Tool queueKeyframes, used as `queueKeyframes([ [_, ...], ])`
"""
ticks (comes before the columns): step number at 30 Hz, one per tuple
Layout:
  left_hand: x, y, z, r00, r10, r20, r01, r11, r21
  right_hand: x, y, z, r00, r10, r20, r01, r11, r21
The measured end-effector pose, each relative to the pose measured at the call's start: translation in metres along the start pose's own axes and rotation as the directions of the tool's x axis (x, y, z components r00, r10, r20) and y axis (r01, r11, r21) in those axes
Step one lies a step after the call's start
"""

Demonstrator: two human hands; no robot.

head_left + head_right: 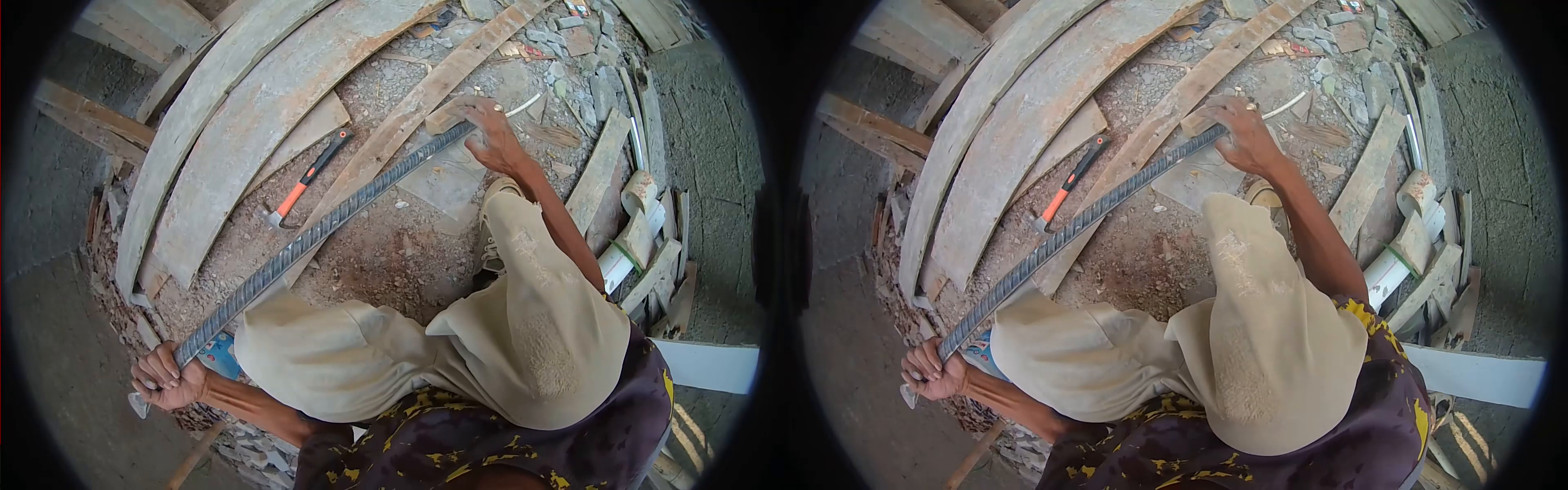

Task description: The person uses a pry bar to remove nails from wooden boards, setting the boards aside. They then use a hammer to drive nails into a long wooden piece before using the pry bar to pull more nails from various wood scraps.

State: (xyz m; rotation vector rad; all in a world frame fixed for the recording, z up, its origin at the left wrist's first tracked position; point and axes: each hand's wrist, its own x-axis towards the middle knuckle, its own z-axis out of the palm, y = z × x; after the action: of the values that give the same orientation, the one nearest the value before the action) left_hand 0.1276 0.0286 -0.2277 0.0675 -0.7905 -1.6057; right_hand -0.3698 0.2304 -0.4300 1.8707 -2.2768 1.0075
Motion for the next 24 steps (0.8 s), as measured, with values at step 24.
queueKeyframes([
  [24, 0.021, 0.064, 0.319, 0.877, 0.028, 0.480, -0.239, 0.892, 0.385, -0.018, 0.061, 0.015, 0.865, 0.283, 0.415, -0.180, 0.946, -0.271],
])
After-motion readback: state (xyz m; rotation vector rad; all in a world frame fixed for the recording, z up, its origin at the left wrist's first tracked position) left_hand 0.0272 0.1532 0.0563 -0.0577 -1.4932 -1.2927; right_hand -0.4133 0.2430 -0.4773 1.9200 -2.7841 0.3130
